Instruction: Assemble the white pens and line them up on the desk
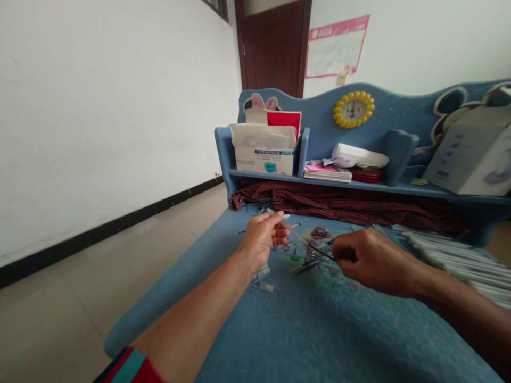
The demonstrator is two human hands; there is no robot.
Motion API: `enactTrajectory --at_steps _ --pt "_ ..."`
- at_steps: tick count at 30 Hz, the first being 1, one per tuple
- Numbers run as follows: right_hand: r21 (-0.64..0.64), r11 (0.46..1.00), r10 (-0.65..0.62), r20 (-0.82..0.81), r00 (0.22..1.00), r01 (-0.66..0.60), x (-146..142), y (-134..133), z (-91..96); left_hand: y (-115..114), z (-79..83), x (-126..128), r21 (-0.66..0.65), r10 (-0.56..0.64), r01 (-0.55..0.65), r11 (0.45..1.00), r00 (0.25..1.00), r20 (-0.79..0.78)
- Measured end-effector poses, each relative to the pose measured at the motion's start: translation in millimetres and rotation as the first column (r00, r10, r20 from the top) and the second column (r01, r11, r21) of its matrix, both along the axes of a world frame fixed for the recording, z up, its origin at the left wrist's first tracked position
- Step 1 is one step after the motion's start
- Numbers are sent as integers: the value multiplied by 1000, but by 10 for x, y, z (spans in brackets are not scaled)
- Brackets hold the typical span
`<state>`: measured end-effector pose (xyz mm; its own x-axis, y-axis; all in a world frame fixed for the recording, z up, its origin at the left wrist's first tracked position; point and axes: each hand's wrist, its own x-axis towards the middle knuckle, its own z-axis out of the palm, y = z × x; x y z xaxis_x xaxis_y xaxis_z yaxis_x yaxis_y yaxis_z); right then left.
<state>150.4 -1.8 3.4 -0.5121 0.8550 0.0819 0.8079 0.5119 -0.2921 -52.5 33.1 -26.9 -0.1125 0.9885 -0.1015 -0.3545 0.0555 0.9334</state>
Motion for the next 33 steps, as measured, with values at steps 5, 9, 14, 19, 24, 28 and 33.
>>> enactTrajectory --at_steps 5,9,14,19,24,28,33 --pt "50 999 13 -38 999 -11 -59 37 91 -26 3 46 -53 -54 58 997 995 80" --pt "42 998 57 -99 993 -53 -167 138 234 -36 -9 87 -111 -113 135 985 976 188" --pt "92 991 114 -219 969 -95 -298 235 410 -39 39 86 -154 -132 187 970 942 310" --pt "98 993 96 -387 917 -63 -209 229 473 -16 135 8 -111 -37 86 990 922 385" --pt "-34 999 19 -392 920 -35 21 211 369 -10 158 -23 -84 -22 61 995 915 403" --pt "-103 992 9 -494 869 -69 86 192 237 -13 126 0 -81 -54 93 992 920 388" --pt "-66 995 29 -555 831 -79 -19 169 152 -57 75 96 -122 -99 156 980 919 381"
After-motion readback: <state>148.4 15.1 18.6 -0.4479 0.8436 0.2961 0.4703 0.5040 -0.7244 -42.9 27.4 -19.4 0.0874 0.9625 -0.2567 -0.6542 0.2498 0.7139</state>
